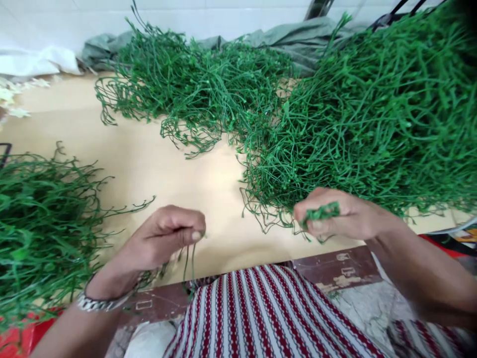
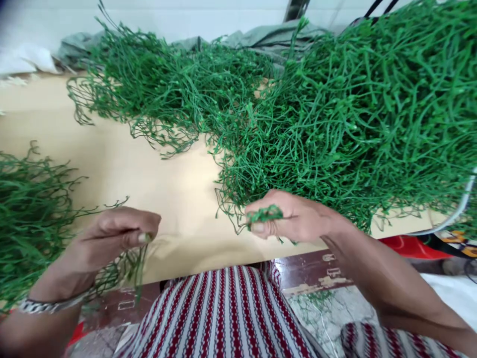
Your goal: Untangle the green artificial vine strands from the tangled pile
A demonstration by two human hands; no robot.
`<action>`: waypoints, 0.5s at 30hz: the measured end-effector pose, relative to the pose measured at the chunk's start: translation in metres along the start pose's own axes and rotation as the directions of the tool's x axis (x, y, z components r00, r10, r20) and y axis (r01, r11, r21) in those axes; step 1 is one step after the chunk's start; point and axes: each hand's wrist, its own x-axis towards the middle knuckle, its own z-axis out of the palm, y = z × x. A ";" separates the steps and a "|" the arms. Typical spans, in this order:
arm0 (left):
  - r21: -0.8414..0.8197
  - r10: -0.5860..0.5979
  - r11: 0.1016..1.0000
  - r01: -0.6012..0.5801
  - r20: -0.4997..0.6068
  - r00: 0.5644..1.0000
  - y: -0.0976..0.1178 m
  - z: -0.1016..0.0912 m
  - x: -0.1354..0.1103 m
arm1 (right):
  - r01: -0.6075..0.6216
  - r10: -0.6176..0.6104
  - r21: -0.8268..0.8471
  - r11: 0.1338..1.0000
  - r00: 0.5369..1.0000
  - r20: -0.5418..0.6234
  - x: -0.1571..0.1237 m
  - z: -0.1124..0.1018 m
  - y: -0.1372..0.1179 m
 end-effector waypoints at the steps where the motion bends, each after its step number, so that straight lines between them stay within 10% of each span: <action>1: -0.026 -0.012 1.000 0.011 -0.020 1.000 -0.001 0.004 0.002 | -0.010 0.009 -0.014 1.000 0.999 -0.051 -0.002 -0.003 0.000; 7: -0.189 -0.093 0.979 0.081 -0.058 0.994 -0.009 0.019 0.026 | -0.057 0.053 0.002 0.998 0.912 -0.406 0.020 0.018 0.003; 15: -0.264 -0.161 0.956 0.128 -0.104 0.981 -0.018 0.011 0.029 | -0.009 0.080 0.125 0.992 0.813 -0.577 0.058 0.058 0.015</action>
